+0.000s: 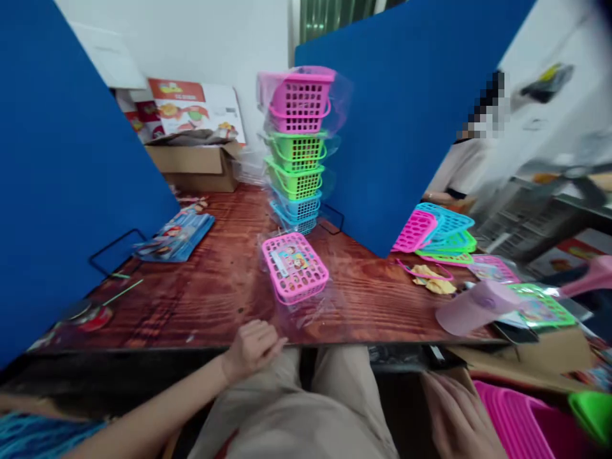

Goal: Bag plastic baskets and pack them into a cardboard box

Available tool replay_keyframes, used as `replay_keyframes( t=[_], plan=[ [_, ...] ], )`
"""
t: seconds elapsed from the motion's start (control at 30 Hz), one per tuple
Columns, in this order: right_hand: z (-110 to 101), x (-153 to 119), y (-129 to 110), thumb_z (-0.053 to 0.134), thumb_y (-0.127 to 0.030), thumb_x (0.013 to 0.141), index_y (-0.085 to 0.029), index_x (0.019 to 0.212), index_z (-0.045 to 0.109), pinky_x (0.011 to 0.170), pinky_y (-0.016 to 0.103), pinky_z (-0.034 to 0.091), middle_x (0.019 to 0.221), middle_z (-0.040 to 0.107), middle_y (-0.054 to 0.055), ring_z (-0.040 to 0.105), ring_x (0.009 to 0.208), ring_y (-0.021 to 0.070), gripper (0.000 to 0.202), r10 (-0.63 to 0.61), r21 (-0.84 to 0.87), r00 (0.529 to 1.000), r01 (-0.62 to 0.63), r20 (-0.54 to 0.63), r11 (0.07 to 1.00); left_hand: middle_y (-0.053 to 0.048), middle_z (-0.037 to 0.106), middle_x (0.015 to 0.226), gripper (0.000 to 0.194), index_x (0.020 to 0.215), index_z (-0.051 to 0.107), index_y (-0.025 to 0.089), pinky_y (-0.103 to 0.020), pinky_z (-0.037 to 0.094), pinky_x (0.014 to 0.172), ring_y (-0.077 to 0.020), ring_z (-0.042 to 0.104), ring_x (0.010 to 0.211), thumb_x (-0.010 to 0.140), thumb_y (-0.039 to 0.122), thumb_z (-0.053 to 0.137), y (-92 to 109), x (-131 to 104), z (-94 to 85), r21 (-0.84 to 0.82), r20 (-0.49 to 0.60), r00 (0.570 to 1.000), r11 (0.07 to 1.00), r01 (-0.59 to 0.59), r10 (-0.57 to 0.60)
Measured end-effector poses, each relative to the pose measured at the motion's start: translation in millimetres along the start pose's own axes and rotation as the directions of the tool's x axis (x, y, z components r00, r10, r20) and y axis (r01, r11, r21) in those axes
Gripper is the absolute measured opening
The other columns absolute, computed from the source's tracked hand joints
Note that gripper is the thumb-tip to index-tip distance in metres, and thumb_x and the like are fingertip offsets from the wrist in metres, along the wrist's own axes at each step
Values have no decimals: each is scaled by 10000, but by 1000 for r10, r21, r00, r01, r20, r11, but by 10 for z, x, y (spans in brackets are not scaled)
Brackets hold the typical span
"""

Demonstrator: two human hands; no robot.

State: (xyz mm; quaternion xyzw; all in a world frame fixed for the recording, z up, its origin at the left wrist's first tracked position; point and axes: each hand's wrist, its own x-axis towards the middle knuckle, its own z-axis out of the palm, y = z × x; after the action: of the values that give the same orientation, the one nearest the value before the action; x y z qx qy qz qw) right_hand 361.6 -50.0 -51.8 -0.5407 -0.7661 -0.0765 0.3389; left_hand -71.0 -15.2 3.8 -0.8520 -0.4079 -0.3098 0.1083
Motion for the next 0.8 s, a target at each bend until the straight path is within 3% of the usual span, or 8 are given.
replay_keyframes(
  t=[0.1, 0.2, 0.3, 0.37, 0.47, 0.63, 0.8],
  plan=[
    [448, 415, -3, 482, -385, 923, -336, 1224, 626, 934, 556, 539, 1175, 674, 63, 627, 1104, 328, 337, -72, 59, 995, 68, 65, 996, -23, 638, 702, 263, 728, 639, 213, -281, 495, 734, -160, 605, 707, 945, 293, 513, -535, -298, -222, 205, 147, 976, 970, 131, -163],
    [923, 764, 227, 441, -457, 931, -232, 1109, 676, 939, 572, 527, 1160, 666, 118, 614, 1106, 341, 370, -81, 74, 990, 73, 112, 995, -82, 705, 1097, 288, 1042, 714, 249, -380, 467, 1012, -243, 599, 1161, 949, 412, 495, -1063, -679, -504, 348, 288, 909, 917, 194, -301],
    [1334, 958, 447, 415, -482, 919, -220, 1117, 700, 864, 554, 558, 1181, 661, 140, 622, 1083, 348, 434, -138, 39, 983, 134, 118, 990, -77, 571, 1422, 434, 1343, 584, 325, -435, 342, 1148, -257, 434, 1392, 942, 463, 494, -1446, -1083, -764, 376, 378, 860, 906, 195, -342],
    [1465, 999, 495, 373, -435, 929, -264, 1106, 723, 859, 564, 548, 1209, 662, 115, 600, 1134, 357, 428, -237, 8, 959, 239, 158, 971, -51, 468, 1517, 489, 1434, 474, 358, -413, 308, 1169, -232, 377, 1435, 953, 444, 477, -1584, -1292, -852, 369, 415, 834, 905, 212, -364],
    [1393, 1007, 400, 350, -422, 943, -281, 1123, 716, 903, 576, 512, 1206, 671, 84, 567, 1188, 352, 431, -263, -14, 938, 273, 225, 962, -45, 380, 1569, 497, 1463, 432, 343, -448, 289, 1179, -236, 308, 1470, 971, 413, 438, -1657, -1462, -835, 358, 415, 816, 897, 260, -402],
    [1120, 1133, 58, 439, -558, 936, -183, 1182, 664, 1006, 503, 471, 1253, 627, 113, 551, 1158, 318, 501, 32, -98, 962, -5, 271, 995, -86, 403, 1560, 519, 1392, 537, 222, -515, 307, 1162, -273, 331, 1456, 982, 474, 341, -1730, -1544, -665, 270, 363, 827, 898, 348, -430],
    [1068, 1231, -102, 468, -504, 943, -193, 1197, 657, 1041, 495, 446, 1288, 606, 109, 528, 1183, 302, 443, 107, -102, 947, -80, 303, 992, -102, 360, 1575, 615, 1328, 545, 98, -526, 293, 1166, -304, 325, 1448, 981, 523, 266, -1760, -1513, -614, 204, 338, 826, 892, 404, -452]
  ],
)
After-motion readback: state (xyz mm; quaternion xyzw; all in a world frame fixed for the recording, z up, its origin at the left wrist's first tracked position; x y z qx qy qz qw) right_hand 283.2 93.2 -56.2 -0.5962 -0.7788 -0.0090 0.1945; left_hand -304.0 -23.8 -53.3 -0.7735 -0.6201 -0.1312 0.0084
